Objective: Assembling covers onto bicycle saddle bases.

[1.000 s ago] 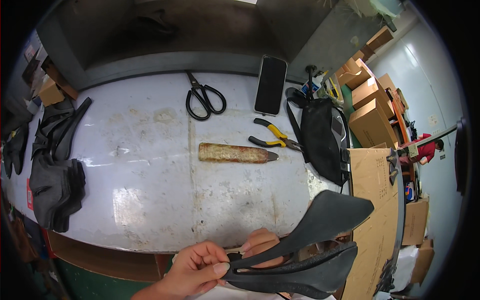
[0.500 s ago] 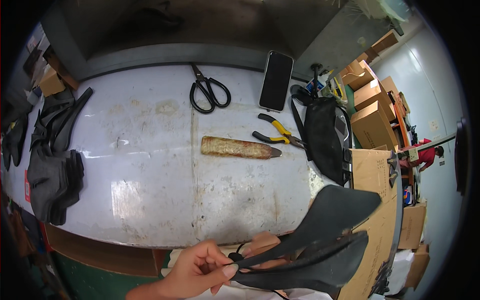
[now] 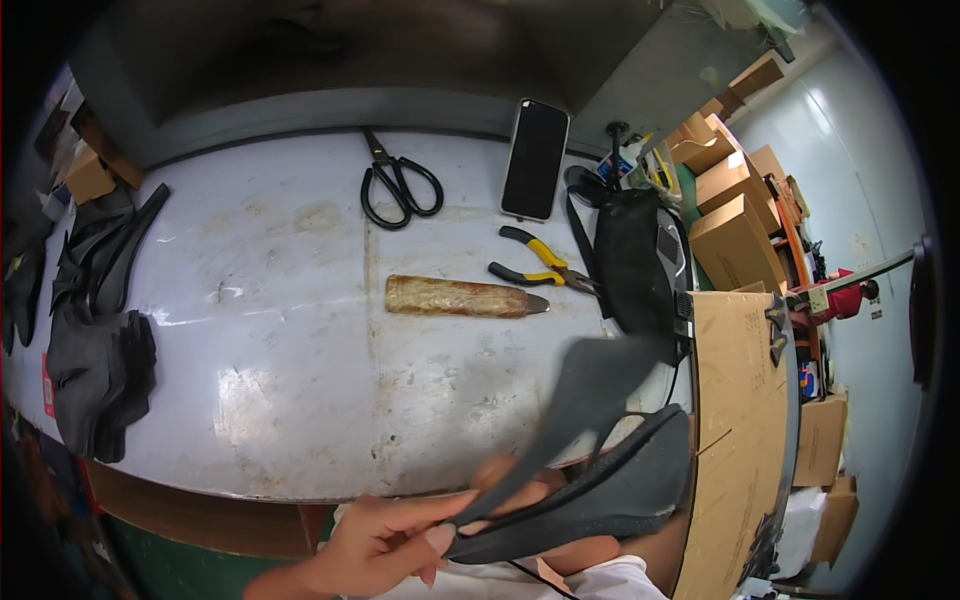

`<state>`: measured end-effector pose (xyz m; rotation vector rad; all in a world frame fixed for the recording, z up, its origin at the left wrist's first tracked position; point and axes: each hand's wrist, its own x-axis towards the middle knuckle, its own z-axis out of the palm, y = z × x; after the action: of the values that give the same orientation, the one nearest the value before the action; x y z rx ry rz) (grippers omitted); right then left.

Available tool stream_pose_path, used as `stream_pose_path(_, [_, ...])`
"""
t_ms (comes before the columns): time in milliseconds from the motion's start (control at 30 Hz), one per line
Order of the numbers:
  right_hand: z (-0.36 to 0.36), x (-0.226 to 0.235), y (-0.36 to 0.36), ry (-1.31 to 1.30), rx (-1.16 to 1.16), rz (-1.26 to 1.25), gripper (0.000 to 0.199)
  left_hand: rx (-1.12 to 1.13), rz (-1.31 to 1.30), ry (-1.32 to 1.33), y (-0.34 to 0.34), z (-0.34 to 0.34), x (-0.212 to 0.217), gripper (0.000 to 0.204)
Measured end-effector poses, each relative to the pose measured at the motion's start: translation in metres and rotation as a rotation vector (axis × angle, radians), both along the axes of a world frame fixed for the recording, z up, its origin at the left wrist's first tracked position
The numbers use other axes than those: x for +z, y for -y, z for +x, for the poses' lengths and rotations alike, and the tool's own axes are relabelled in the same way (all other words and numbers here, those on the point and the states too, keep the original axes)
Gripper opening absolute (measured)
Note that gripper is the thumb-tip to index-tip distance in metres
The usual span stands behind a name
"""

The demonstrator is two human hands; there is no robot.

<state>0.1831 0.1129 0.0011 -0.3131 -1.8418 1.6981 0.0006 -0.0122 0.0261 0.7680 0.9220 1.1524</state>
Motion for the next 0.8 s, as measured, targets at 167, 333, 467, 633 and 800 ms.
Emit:
stream_pose_path(167, [0.001,0.036,-0.018,0.447,0.196,-0.468,0.021,0.167,-0.358,0.369,0.007,0.004,0.003,0.034])
stream_pose_path(333, [-0.001,0.05,-0.02,0.5,0.151,-0.493,0.023,0.193,-0.475,0.303,0.012,-0.004,0.008,0.034])
stream_pose_path(467, [0.001,0.06,-0.021,0.554,0.1,-0.511,0.025,0.171,-0.438,0.351,0.012,-0.002,0.006,0.034])
stream_pose_path(633, [-0.006,0.056,-0.021,0.598,0.093,-0.549,0.027,0.206,-0.458,0.29,0.013,-0.002,0.01,0.032])
stream_pose_path(800, [-0.007,0.022,0.0,0.131,-0.033,-0.587,0.035,0.232,-0.277,0.166,0.012,0.011,0.009,0.032])
